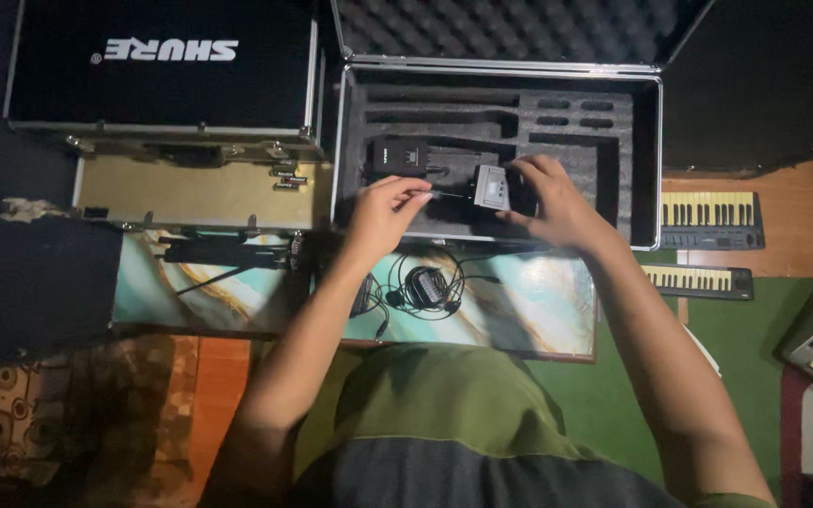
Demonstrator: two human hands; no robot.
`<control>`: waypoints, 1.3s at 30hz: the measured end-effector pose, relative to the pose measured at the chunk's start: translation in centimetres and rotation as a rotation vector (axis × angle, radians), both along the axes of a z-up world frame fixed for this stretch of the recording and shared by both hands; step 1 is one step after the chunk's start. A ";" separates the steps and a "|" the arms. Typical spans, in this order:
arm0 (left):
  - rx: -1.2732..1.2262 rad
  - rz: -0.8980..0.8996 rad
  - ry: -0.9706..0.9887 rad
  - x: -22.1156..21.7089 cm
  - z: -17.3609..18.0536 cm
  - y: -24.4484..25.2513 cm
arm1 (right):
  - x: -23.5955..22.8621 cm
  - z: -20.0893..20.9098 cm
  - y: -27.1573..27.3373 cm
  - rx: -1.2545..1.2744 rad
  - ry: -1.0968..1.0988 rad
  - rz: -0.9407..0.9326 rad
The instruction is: The person picks up two wireless receivers and places them into a foam-lined flight case, followed by a wireless microphone and its antenna.
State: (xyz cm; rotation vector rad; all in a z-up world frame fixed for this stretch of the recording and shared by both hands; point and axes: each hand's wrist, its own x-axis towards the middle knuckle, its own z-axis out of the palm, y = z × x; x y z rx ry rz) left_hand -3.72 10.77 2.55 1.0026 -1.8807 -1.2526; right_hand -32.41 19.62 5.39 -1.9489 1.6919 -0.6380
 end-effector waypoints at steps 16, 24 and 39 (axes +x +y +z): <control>-0.456 -0.224 -0.597 -0.3 -2.0 -8.1 | -0.8 -4.5 -8.5 0.055 0.437 0.132; -0.446 -0.275 -0.691 -0.1 -3.3 -9.2 | -0.7 -5.4 -8.8 0.037 0.438 0.133; -0.504 -0.149 -0.759 0.2 -2.0 -8.6 | -1.1 -6.3 -7.3 -0.002 0.619 0.165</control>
